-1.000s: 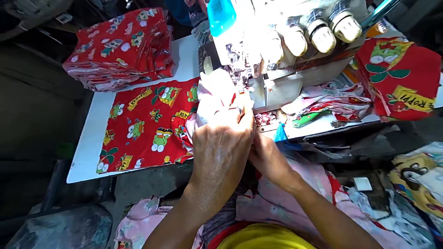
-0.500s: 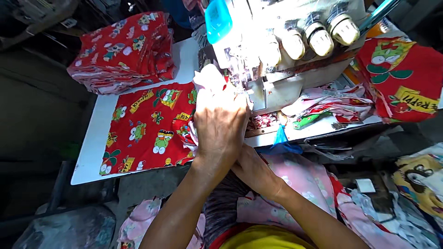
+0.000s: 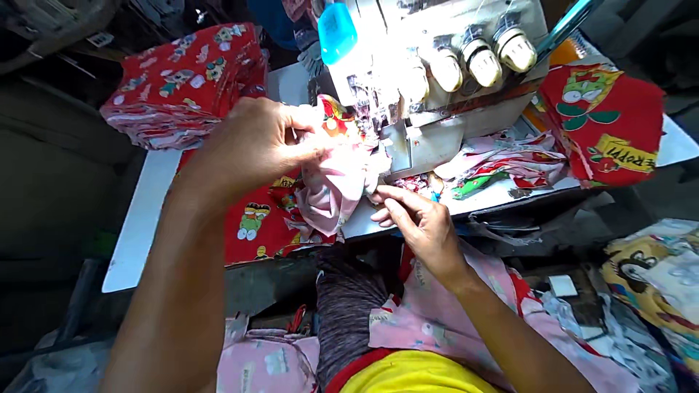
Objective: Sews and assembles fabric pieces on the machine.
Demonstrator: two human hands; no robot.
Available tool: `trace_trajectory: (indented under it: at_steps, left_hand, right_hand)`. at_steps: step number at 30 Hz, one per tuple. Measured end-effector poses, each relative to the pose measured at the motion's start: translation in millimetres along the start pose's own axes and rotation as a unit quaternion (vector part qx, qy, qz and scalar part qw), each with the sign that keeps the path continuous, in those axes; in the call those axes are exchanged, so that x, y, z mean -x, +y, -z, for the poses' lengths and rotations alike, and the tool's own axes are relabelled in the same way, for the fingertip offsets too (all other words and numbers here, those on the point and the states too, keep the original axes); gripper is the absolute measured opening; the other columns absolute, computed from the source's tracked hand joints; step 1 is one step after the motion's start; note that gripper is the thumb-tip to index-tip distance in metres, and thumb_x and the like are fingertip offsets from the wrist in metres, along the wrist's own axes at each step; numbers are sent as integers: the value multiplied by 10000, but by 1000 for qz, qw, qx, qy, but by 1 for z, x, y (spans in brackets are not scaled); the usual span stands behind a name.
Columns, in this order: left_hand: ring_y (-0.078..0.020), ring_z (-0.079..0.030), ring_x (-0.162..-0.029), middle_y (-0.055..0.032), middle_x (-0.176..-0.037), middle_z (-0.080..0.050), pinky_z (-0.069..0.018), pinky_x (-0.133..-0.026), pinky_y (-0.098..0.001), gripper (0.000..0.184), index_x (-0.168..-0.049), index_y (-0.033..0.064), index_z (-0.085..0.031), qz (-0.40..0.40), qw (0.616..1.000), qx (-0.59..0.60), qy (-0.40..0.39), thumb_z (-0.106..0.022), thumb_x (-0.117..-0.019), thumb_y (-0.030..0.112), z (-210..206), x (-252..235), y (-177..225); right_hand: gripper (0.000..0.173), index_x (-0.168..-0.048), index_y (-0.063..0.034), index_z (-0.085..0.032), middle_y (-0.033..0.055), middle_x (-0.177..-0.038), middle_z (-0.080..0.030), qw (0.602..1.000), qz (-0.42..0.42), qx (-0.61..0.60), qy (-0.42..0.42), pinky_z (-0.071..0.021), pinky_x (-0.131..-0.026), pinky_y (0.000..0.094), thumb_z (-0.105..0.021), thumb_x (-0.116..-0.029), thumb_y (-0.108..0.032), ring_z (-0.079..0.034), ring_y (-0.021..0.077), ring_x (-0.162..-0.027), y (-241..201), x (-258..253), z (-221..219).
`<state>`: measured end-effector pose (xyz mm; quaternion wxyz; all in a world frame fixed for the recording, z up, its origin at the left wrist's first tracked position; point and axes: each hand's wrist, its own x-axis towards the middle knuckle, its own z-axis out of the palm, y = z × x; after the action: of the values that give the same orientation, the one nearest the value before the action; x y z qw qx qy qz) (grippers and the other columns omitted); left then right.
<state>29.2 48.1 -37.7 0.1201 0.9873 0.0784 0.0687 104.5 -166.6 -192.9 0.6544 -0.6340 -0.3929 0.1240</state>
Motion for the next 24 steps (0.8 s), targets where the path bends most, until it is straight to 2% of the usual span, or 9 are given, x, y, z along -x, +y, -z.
trace_trajectory:
  at_steps: [2,4,5,7,9,10,15,19,24]
  left_hand:
    - [-82,-542,-717,-11,-824,-631,-441,-694,-339,219,-939,92,-711,-11,999,-35,14,-656,-959,303,10,0,8]
    - [-142,-591,-769,-48,-868,-656,-452,-731,-389,263,-954,88,-727,-40,995,-79,42,-634,-971,334,12,2,28]
    - [-215,-629,-789,-91,-884,-680,-464,-732,-459,280,-961,75,-748,-57,993,-90,55,-626,-972,327,8,5,40]
    - [-315,-661,-793,-128,-899,-683,-479,-671,-540,227,-946,84,-761,-68,990,-110,63,-639,-971,273,-6,14,62]
    - [-294,-622,-708,-98,-849,-647,-446,-591,-495,194,-930,106,-755,-65,988,-125,71,-636,-977,251,-27,28,74]
    - [-284,-596,-645,-90,-795,-627,-421,-549,-471,185,-925,103,-758,-60,987,-127,80,-642,-974,238,-38,34,76]
    - [-259,-555,-557,-81,-711,-579,-362,-472,-393,183,-954,120,-770,-29,980,-158,118,-634,-963,243,-77,51,81]
    - [-241,-568,-563,-83,-738,-618,-347,-461,-367,163,-973,131,-786,-20,974,-186,129,-650,-957,220,-85,50,86]
    - [-262,-541,-535,-92,-675,-558,-336,-462,-378,178,-982,86,-764,-7,970,-209,127,-620,-984,190,-84,35,80]
  right_hand:
    - [262,-1253,28,-669,74,-925,-761,999,5,-38,-22,-624,-666,259,-550,-1028,-34,-726,93,-723,-9,-11,-16]
    - [300,-1306,46,-632,125,-1029,-733,996,12,-68,-55,-640,-712,310,-548,-1030,-36,-733,137,-783,-14,-20,-35]
    - [295,-1296,45,-634,136,-1048,-726,995,19,-71,-62,-633,-732,325,-566,-1021,-38,-729,149,-808,-17,-23,-45]
    - [193,-1159,46,-655,118,-922,-708,995,36,-65,-65,-609,-694,301,-614,-993,-42,-702,135,-763,-21,-23,-57]
    - [79,-992,33,-654,79,-772,-630,995,55,-58,-61,-524,-624,273,-647,-934,-20,-616,118,-685,-19,-14,-62]
    - [78,-980,28,-658,77,-771,-632,995,48,-56,-68,-528,-647,276,-662,-917,-19,-623,116,-708,-18,-8,-62]
    - [131,-992,43,-699,102,-885,-700,993,33,-39,-104,-532,-837,249,-631,-932,-52,-670,94,-882,-3,24,-53]
    - [173,-955,47,-698,89,-813,-677,992,27,-17,-126,-501,-754,186,-602,-958,-97,-629,53,-775,5,30,-46]
    - [210,-1069,40,-712,98,-945,-717,986,-6,-33,-165,-536,-819,157,-591,-1001,-118,-668,26,-843,12,29,-40]
